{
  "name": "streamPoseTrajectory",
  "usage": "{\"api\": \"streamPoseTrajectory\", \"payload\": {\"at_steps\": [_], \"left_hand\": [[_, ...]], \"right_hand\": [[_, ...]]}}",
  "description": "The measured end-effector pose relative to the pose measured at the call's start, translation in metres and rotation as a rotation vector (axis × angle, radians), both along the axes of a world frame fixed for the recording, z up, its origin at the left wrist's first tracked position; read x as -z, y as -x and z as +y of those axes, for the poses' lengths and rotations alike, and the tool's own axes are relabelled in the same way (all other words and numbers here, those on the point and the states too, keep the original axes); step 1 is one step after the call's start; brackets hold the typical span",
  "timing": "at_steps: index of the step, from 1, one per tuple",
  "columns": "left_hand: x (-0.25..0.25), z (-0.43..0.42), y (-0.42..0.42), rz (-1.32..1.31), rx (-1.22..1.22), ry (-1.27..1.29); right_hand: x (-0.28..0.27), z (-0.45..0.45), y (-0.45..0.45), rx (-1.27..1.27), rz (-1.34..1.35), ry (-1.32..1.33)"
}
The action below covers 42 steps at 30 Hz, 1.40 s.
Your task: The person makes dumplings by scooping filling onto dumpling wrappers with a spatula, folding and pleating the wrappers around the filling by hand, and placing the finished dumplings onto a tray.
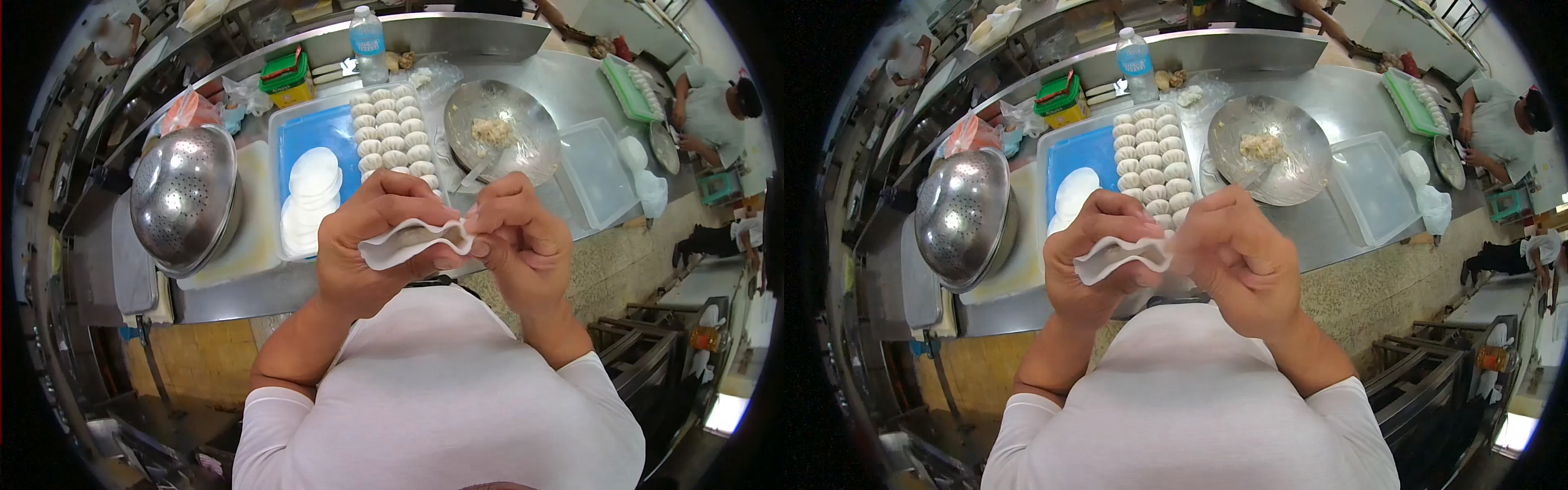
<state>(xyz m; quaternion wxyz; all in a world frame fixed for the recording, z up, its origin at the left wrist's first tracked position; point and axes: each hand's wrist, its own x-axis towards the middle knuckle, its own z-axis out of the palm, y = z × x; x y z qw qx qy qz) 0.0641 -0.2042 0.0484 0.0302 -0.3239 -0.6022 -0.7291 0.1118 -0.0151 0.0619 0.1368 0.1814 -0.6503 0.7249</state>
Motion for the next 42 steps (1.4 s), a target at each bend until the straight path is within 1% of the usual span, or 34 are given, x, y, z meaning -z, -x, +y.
{"api": "streamPoseTrajectory", "payload": {"at_steps": [1,2,4,5,7,8,10,11,13,14,16,17,19,20,22,23,25,29,31,32,34,35,37,38,40,41,42], "left_hand": [[-0.001,0.001,0.000,-0.018,0.020,0.032],[-0.004,0.002,-0.001,-0.020,0.017,0.033],[-0.009,0.005,-0.002,-0.053,0.009,0.042],[-0.008,0.007,-0.003,-0.054,0.008,0.043],[-0.003,0.009,-0.003,-0.071,0.024,-0.081],[-0.003,0.009,-0.003,-0.073,0.023,-0.081],[-0.006,0.007,-0.001,-0.107,0.041,0.045],[-0.007,0.006,0.000,-0.109,0.041,0.046],[-0.009,0.006,0.002,-0.078,0.061,0.118],[-0.007,0.008,0.001,-0.080,0.061,0.119],[-0.004,0.016,-0.004,-0.250,-0.009,-0.155],[-0.004,0.015,-0.003,-0.250,-0.007,-0.155],[-0.005,0.011,-0.001,-0.142,0.027,0.029],[-0.007,0.009,0.001,-0.143,0.026,0.028],[-0.010,0.005,0.003,-0.124,0.095,0.140],[-0.009,0.007,0.001,-0.124,0.094,0.139],[-0.008,0.015,-0.006,-0.276,-0.020,-0.125],[-0.005,0.008,-0.003,-0.215,0.035,-0.029],[-0.012,0.006,-0.002,-0.345,0.131,0.034],[-0.011,0.008,-0.003,-0.346,0.131,0.034],[-0.007,0.013,-0.006,-0.308,0.000,-0.097],[-0.003,0.013,-0.004,-0.309,0.001,-0.097],[0.004,0.009,-0.001,-0.191,0.041,-0.028],[0.003,0.008,0.001,-0.193,0.042,-0.028],[0.002,0.006,0.003,-0.168,0.109,0.015],[0.002,0.007,0.003,-0.168,0.109,0.015],[0.002,0.007,0.003,-0.157,0.079,0.006]], "right_hand": [[-0.003,-0.002,-0.001,0.070,-0.006,0.007],[-0.005,0.001,0.000,0.068,-0.008,0.009],[-0.007,0.009,0.001,0.117,0.161,-0.324],[-0.007,0.011,0.001,0.116,0.160,-0.323],[-0.006,0.013,0.002,0.098,0.185,-0.366],[-0.005,0.011,0.002,0.097,0.183,-0.365],[-0.002,0.005,0.004,0.134,0.162,-0.214],[-0.003,0.007,0.003,0.133,0.160,-0.214],[-0.006,0.014,0.002,0.152,0.223,-0.464],[-0.007,0.015,0.002,0.152,0.221,-0.463],[-0.009,0.016,0.003,0.139,0.225,-0.518],[-0.009,0.015,0.005,0.141,0.224,-0.517],[-0.007,0.012,0.009,0.170,0.310,-0.485],[-0.008,0.012,0.008,0.168,0.309,-0.486],[-0.008,0.010,0.005,0.162,0.212,-0.463],[-0.008,0.010,0.005,0.161,0.212,-0.464],[-0.006,0.013,0.005,0.152,0.237,-0.517],[-0.002,0.010,0.009,0.137,0.291,-0.517],[-0.004,0.003,0.009,0.170,0.249,-0.414],[-0.003,0.005,0.009,0.170,0.248,-0.414],[-0.001,0.009,0.009,0.169,0.256,-0.537],[-0.001,0.009,0.009,0.169,0.254,-0.537],[0.000,0.008,0.010,0.186,0.254,-0.540],[0.002,0.006,0.011,0.186,0.252,-0.540],[0.009,-0.001,0.014,0.218,0.281,-0.338],[0.009,0.001,0.015,0.218,0.281,-0.338],[0.009,0.003,0.015,0.225,0.307,-0.408]]}}
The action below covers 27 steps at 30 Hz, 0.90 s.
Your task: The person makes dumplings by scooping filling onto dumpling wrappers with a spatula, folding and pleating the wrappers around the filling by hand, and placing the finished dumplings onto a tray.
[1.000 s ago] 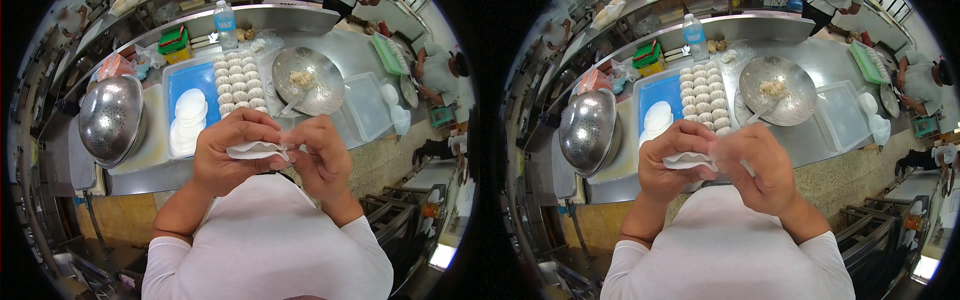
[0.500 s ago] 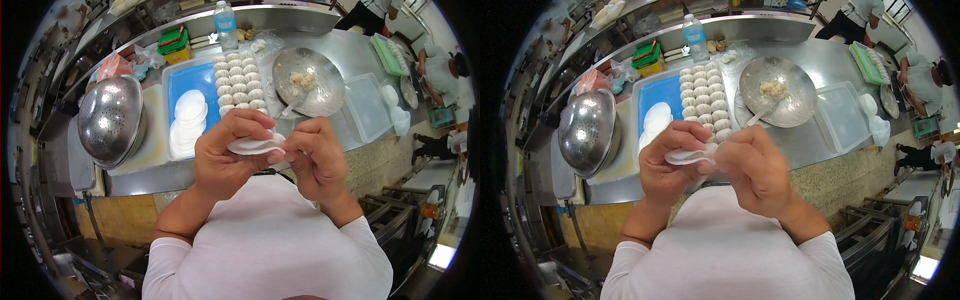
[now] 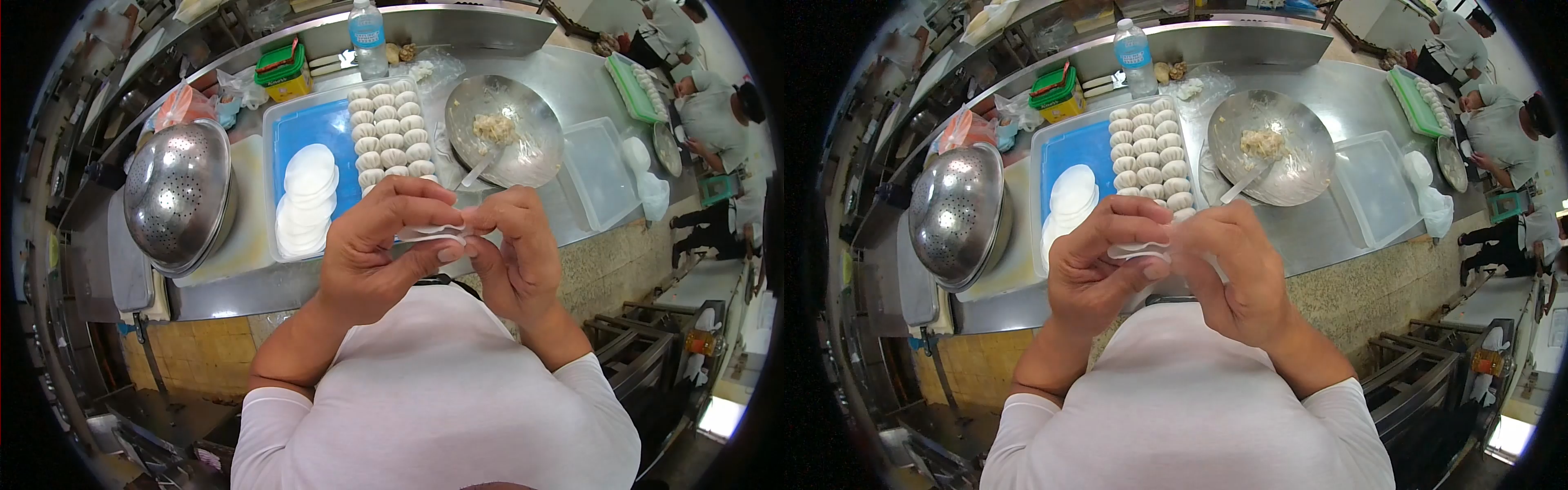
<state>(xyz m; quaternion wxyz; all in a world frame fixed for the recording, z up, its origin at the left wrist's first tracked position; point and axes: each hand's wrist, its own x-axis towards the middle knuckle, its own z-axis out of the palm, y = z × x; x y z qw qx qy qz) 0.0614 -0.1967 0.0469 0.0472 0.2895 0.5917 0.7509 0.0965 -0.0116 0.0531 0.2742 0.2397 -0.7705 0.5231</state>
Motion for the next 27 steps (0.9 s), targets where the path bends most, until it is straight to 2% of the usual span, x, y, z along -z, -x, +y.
{"api": "streamPoseTrajectory", "payload": {"at_steps": [5,7,11,13,14,17,19,23,25,27], "left_hand": [[0.006,0.005,-0.002,-0.057,-0.080,-0.130],[0.002,-0.001,0.005,0.014,0.048,0.011],[0.001,0.001,0.005,0.059,0.050,0.063],[0.001,0.011,-0.003,-0.081,-0.083,-0.152],[0.005,0.010,-0.002,-0.081,-0.084,-0.152],[0.014,0.007,0.006,0.062,-0.095,-0.120],[0.013,0.001,0.013,0.224,-0.034,0.034],[0.010,0.005,0.012,0.245,-0.052,0.049],[0.014,0.016,0.005,0.088,-0.165,-0.189],[0.021,0.014,0.008,0.121,-0.166,-0.145]], "right_hand": [[0.002,0.003,0.003,-0.013,0.015,-0.094],[0.005,0.003,0.004,-0.015,0.043,-0.051],[0.001,0.001,0.006,0.003,0.044,-0.041],[0.002,0.002,0.005,0.015,0.034,-0.088],[0.002,0.002,0.005,0.014,0.034,-0.088],[0.002,0.002,0.006,-0.010,0.034,-0.101],[0.005,0.002,0.008,-0.034,0.033,0.008],[-0.001,-0.002,0.006,-0.004,-0.031,0.053],[-0.003,-0.002,0.007,-0.005,0.002,-0.060],[-0.003,-0.002,0.007,-0.007,-0.010,-0.064]]}}
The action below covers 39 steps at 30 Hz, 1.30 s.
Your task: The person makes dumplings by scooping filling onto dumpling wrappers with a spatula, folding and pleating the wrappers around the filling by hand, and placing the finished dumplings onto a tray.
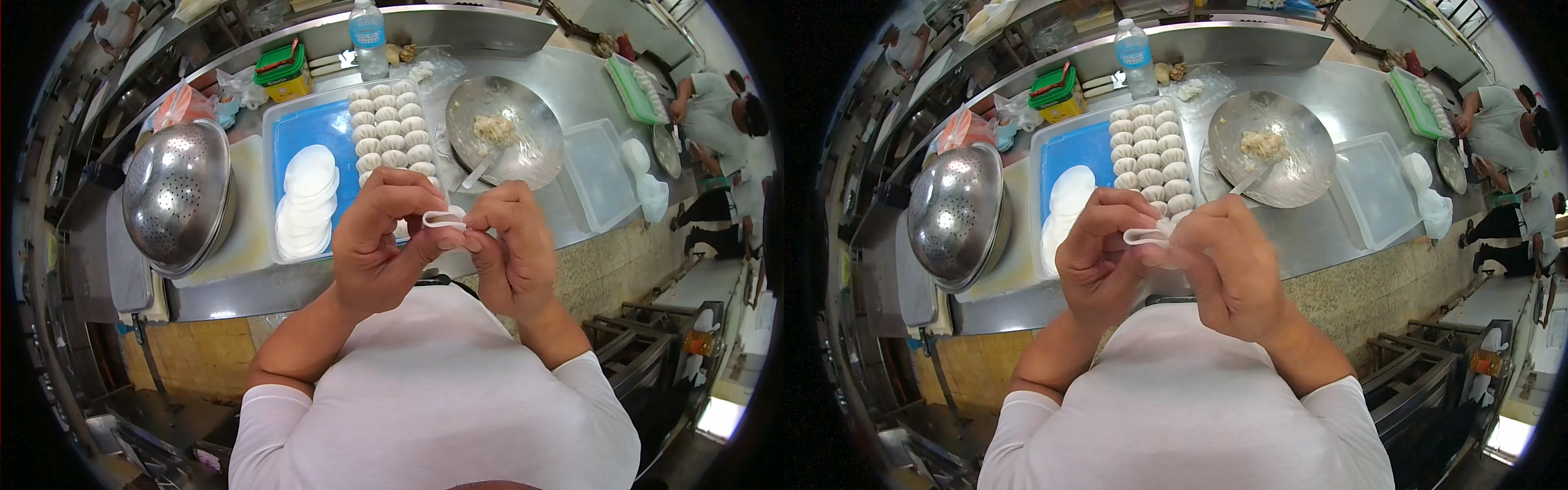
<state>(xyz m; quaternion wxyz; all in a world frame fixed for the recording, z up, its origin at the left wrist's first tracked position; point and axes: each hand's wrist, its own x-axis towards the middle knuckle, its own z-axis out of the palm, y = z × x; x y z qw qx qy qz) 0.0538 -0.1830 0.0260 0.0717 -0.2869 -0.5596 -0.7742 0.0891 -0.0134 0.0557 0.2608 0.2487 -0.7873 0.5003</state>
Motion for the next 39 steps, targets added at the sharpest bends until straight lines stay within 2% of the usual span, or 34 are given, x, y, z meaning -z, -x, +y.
{"api": "streamPoseTrajectory", "payload": {"at_steps": [2,4,8,10,14,17,19,26,28,31,32,34,38,39], "left_hand": [[0.000,-0.004,0.003,0.029,-0.004,0.046],[-0.004,-0.010,0.006,0.053,0.066,0.172],[-0.004,-0.008,0.012,0.185,0.037,0.198],[-0.002,0.002,0.006,0.036,-0.017,-0.030],[0.005,0.001,0.008,0.062,-0.013,-0.027],[0.002,-0.007,0.012,0.128,0.018,0.109],[-0.001,-0.007,0.014,0.209,-0.013,0.197],[0.006,0.009,0.005,0.083,-0.128,0.042],[0.001,0.007,0.006,0.131,-0.142,0.157],[-0.007,0.010,0.007,0.166,-0.199,0.294],[-0.008,0.012,0.006,0.164,-0.209,0.303],[-0.009,0.019,0.005,0.153,-0.246,0.327],[-0.011,0.031,0.000,0.062,-0.263,0.264],[-0.014,0.031,-0.001,0.024,-0.264,0.294]], "right_hand": [[0.002,0.000,0.000,-0.001,-0.012,-0.005],[0.004,-0.003,0.000,0.006,-0.046,0.153],[-0.004,-0.005,0.000,0.018,-0.100,0.186],[-0.005,-0.004,0.002,0.010,-0.057,0.066],[-0.003,-0.004,0.003,0.000,-0.098,0.066],[0.003,-0.002,0.008,-0.049,-0.063,0.154],[0.000,-0.002,0.008,-0.027,-0.155,0.195],[0.005,0.012,0.016,-0.065,-0.072,0.054],[0.009,0.017,0.019,-0.142,-0.160,0.196],[0.012,0.022,0.025,-0.168,-0.167,0.254],[0.012,0.026,0.027,-0.179,-0.169,0.261],[0.010,0.036,0.030,-0.182,-0.102,0.100],[0.014,0.048,0.037,-0.253,-0.120,0.096],[0.015,0.048,0.038,-0.260,-0.207,0.185]]}}
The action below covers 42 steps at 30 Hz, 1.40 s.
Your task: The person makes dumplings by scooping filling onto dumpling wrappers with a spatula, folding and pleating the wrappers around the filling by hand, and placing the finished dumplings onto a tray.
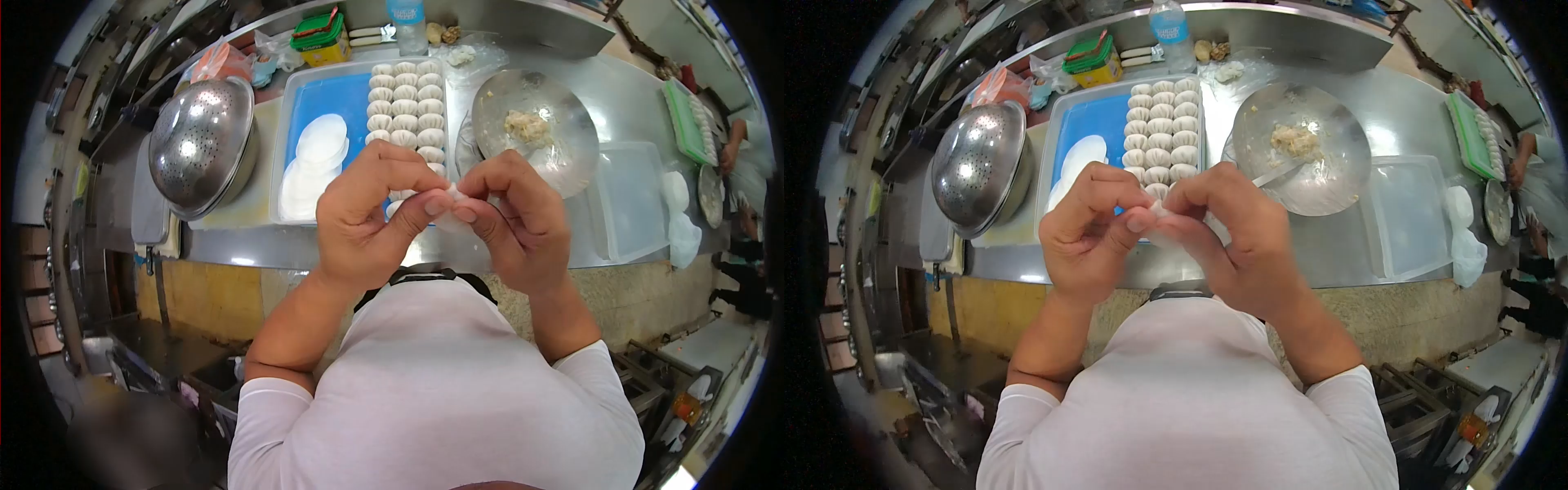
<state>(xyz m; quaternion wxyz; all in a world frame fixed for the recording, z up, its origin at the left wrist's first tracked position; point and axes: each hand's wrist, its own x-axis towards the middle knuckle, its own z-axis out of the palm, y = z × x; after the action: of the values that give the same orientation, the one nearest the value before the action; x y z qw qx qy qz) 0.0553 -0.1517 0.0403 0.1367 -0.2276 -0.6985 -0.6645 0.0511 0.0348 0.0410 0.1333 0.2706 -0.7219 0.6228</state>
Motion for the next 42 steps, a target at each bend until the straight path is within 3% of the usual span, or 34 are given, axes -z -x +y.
{"api": "streamPoseTrajectory", "payload": {"at_steps": [2,4,8,9,11,13,14,15,16,17,19,25,30,36,39,41,42], "left_hand": [[0.000,0.000,-0.001,-0.061,-0.020,0.036],[0.003,-0.002,0.001,-0.120,0.048,0.101],[0.017,-0.012,0.007,-0.129,0.130,0.134],[0.019,-0.012,0.006,-0.465,0.235,-0.149],[0.027,-0.020,0.005,-0.793,0.350,-0.433],[0.049,-0.037,0.010,-1.007,0.588,-0.541],[0.053,-0.043,0.015,-0.975,0.626,-0.653],[0.053,-0.048,0.020,-0.966,0.643,-0.661],[0.053,-0.053,0.023,-0.905,0.563,-0.573],[0.053,-0.059,0.024,-0.844,0.482,-0.486],[0.049,-0.069,0.025,-0.835,0.465,-0.481],[0.054,-0.087,0.028,-0.781,0.451,-0.305],[0.058,-0.102,0.028,-0.788,0.481,-0.404],[0.060,-0.110,0.031,-0.752,0.444,-0.393],[0.058,-0.116,0.036,-0.733,0.408,-0.325],[0.055,-0.118,0.040,-0.714,0.409,-0.328],[0.053,-0.118,0.042,-0.697,0.413,-0.328]], "right_hand": [[0.006,0.005,0.004,-0.019,-0.118,0.087],[0.015,0.010,0.014,-0.075,0.002,-0.005],[0.024,0.011,0.020,-0.132,-0.029,-0.034],[0.026,0.009,0.024,-0.157,0.060,-0.024],[0.029,0.006,0.027,-0.170,0.157,-0.019],[0.036,0.002,0.027,-0.169,0.113,-0.155],[0.037,-0.002,0.024,-0.157,0.118,-0.169],[0.038,-0.008,0.021,-0.199,-0.074,-0.101],[0.039,-0.013,0.016,-0.239,-0.271,-0.031],[0.039,-0.021,0.012,-0.231,-0.269,-0.045],[0.042,-0.038,0.005,-0.173,-0.552,0.331],[0.060,-0.079,-0.002,0.132,-0.436,-0.055],[0.060,-0.101,-0.005,0.227,-0.323,-0.080],[0.062,-0.116,-0.002,0.257,-0.320,-0.058],[0.064,-0.120,0.003,0.197,-0.438,0.052],[0.060,-0.122,0.010,0.076,-0.595,0.348],[0.058,-0.123,0.011,0.073,-0.593,0.346]]}}
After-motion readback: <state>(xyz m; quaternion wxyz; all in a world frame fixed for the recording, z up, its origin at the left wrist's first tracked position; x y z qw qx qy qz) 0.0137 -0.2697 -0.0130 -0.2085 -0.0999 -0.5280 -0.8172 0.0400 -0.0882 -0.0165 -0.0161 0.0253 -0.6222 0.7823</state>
